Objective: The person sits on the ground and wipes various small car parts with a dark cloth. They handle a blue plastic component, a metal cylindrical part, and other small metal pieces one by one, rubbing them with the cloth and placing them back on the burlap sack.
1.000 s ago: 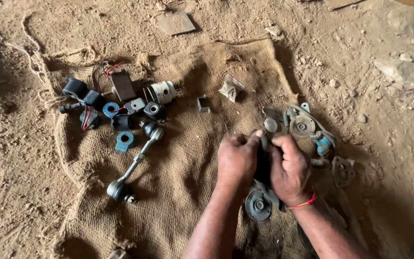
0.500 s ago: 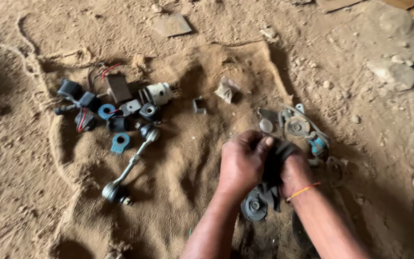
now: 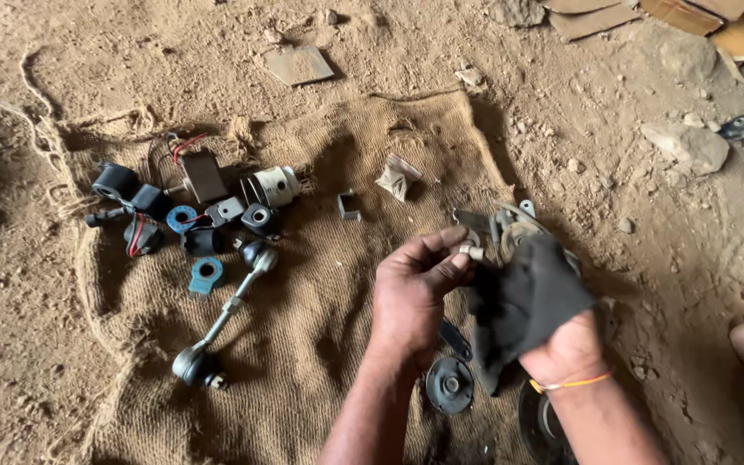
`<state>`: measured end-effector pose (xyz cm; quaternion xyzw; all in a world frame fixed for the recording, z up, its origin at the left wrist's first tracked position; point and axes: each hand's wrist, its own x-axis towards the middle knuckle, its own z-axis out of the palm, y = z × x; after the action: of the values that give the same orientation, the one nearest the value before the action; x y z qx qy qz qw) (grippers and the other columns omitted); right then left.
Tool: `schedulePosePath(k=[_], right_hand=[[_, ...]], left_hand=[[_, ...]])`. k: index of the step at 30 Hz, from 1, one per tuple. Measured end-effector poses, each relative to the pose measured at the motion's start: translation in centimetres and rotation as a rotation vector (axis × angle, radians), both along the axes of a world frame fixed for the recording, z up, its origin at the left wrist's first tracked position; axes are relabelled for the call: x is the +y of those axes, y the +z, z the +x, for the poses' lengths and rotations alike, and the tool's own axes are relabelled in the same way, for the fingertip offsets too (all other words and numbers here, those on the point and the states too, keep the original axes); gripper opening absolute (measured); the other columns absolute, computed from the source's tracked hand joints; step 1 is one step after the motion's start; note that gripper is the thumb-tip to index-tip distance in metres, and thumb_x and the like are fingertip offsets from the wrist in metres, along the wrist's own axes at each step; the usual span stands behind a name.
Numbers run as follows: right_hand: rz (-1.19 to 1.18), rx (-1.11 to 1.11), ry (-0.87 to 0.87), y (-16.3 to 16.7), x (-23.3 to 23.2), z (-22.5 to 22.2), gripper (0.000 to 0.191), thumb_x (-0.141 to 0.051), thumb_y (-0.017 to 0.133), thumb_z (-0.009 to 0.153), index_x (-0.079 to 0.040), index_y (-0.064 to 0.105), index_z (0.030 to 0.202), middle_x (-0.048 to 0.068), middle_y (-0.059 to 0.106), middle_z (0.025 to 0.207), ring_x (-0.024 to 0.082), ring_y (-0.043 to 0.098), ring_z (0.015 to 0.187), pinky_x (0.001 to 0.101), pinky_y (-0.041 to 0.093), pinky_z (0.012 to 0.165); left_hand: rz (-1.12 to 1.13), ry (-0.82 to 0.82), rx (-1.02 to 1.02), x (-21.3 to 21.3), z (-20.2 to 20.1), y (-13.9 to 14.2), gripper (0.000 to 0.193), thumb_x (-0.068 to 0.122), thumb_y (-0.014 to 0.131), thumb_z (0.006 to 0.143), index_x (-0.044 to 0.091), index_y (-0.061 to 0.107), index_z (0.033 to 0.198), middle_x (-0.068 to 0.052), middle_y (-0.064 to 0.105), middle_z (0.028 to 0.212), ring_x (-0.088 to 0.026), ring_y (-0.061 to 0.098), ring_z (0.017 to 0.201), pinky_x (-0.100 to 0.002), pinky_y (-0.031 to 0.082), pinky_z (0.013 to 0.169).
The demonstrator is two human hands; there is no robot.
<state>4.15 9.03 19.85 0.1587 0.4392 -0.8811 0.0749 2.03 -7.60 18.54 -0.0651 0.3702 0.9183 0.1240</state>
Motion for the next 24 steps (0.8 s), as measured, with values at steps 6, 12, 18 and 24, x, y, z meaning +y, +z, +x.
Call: schedulePosePath(k=[6, 12, 18, 24], right_hand=[[0.799, 0.530, -0.066, -1.9, -2.0, 0.0, 0.018, -0.016, 0.071, 0.096, -0.005, 0.066, 0.109, 0.002, 0.069, 0.100, 0.012, 0.062, 0.092, 0.0283, 0.052, 0.085], [0.801, 0.310, -0.244, -3.1, -2.5, -1.2, 0.017, -0.022, 0.067, 0.101, -0.005, 0.069, 0.105, -0.001, 0.066, 0.100, 0.011, 0.060, 0.094, 0.0293, 0.052, 0.086], [-0.021, -0.111, -0.039, -1.5, -4.3, -1.1, 0.031, -0.036, 0.060, 0.094, -0.011, 0.072, 0.107, 0.003, 0.074, 0.106, 0.018, 0.068, 0.098, 0.0354, 0.054, 0.092], [-0.255, 0.069, 0.002, -2.1, -3.7, -1.2, 0.021, -0.029, 0.066, 0.105, -0.009, 0.070, 0.112, 0.004, 0.071, 0.105, 0.017, 0.066, 0.099, 0.0352, 0.053, 0.094]], left_hand=[[-0.398, -0.058, -0.025, -0.3, 0.4, 0.8, 0.024, 0.001, 0.069, 0.091, 0.003, 0.074, 0.114, -0.007, 0.078, 0.098, -0.012, 0.070, 0.082, -0.031, 0.060, 0.077], [-0.611, 0.120, 0.327, -0.2, 1.2, 1.0, 0.026, -0.007, 0.067, 0.084, 0.004, 0.070, 0.108, -0.008, 0.081, 0.101, -0.013, 0.077, 0.095, -0.029, 0.061, 0.084], [-0.565, 0.144, 0.359, -0.3, 1.5, 1.5, 0.027, -0.002, 0.069, 0.086, 0.006, 0.071, 0.112, -0.008, 0.081, 0.103, -0.015, 0.078, 0.098, -0.029, 0.060, 0.088], [-0.638, 0.133, 0.278, -0.2, 1.0, 1.0, 0.020, 0.013, 0.082, 0.083, 0.006, 0.077, 0.100, -0.008, 0.077, 0.099, -0.017, 0.075, 0.089, -0.031, 0.060, 0.082]])
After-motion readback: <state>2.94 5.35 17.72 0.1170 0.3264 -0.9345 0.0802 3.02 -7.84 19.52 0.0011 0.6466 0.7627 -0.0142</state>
